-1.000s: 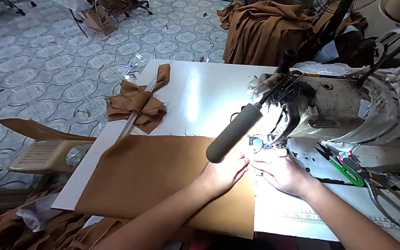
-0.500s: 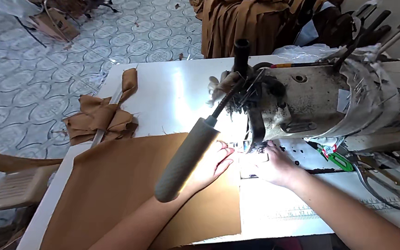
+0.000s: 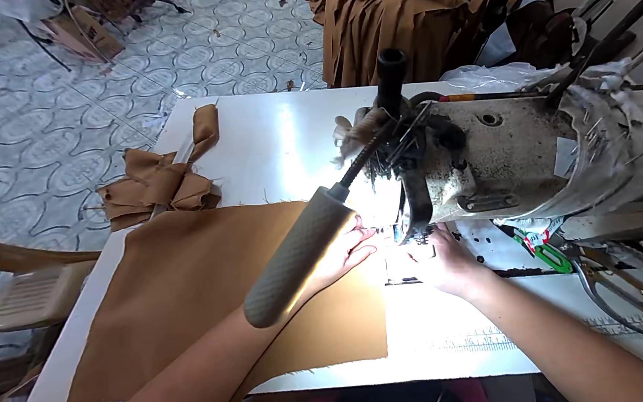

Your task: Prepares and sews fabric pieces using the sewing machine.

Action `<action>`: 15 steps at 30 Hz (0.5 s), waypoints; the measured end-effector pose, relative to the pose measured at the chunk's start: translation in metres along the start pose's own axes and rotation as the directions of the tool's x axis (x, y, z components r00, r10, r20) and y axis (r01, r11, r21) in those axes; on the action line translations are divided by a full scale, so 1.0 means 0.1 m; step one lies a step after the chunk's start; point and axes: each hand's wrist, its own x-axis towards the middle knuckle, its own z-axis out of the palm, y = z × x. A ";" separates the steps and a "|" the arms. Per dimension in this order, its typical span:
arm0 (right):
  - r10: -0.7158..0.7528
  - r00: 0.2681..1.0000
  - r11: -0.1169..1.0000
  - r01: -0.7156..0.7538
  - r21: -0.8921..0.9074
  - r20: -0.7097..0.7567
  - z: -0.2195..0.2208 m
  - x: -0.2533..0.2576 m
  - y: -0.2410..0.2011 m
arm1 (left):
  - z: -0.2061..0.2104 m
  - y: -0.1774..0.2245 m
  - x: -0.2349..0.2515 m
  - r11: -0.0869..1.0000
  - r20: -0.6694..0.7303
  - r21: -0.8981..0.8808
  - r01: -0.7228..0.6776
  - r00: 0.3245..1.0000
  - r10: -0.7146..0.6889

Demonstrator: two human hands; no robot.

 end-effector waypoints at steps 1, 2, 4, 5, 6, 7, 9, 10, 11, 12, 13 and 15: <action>-0.003 1.000 1.000 0.003 0.000 -0.029 0.01 0.00 -0.01 | 0.00 0.00 0.00 1.000 0.004 0.002 0.004 1.000 -0.004; -0.003 0.999 1.000 0.003 -0.002 -0.033 0.00 0.00 -0.02 | 0.00 0.00 0.01 1.000 0.004 0.001 0.008 1.000 -0.008; -0.017 0.999 1.000 0.016 -0.027 -0.038 -0.01 -0.01 -0.04 | 0.02 -0.02 0.01 1.000 -0.008 0.011 0.008 1.000 -0.008; -0.033 0.999 0.999 0.031 -0.043 -0.040 -0.01 -0.01 -0.04 | 0.02 -0.02 0.02 1.000 -0.009 0.019 0.007 1.000 -0.007; -0.068 0.996 0.996 0.064 -0.066 -0.056 0.00 -0.02 -0.02 | 0.00 0.00 0.03 0.999 0.018 0.035 0.015 1.000 -0.016; -0.112 0.991 0.991 0.106 -0.085 -0.072 0.03 -0.03 0.02 | -0.05 0.05 0.03 0.998 0.072 0.054 0.031 0.997 -0.035; -0.147 0.989 0.988 0.146 -0.055 -0.028 0.05 -0.04 0.09 | -0.24 0.26 0.03 0.991 0.279 0.071 0.117 0.951 -0.132; -0.165 0.986 0.986 0.164 -0.024 -0.023 0.05 -0.05 0.11 | -0.30 0.38 0.00 0.984 0.347 0.092 0.154 0.921 -0.176; -0.171 0.985 0.985 0.172 -0.013 0.019 0.04 -0.05 0.11 | -0.33 0.48 -0.06 0.979 0.389 0.106 0.176 0.899 -0.204; -0.169 0.981 0.985 0.171 -0.023 0.092 0.02 -0.04 0.11 | -0.32 0.56 -0.13 0.978 0.396 0.108 0.178 0.895 -0.207; -0.176 0.977 0.983 0.180 -0.025 0.118 0.01 -0.02 0.12 | -0.29 0.61 -0.20 0.981 0.368 0.100 0.165 0.910 -0.191; -0.176 0.984 0.984 0.175 0.026 0.013 0.06 -0.02 0.12 | -0.19 0.63 -0.30 0.988 0.261 0.044 0.147 0.953 -0.154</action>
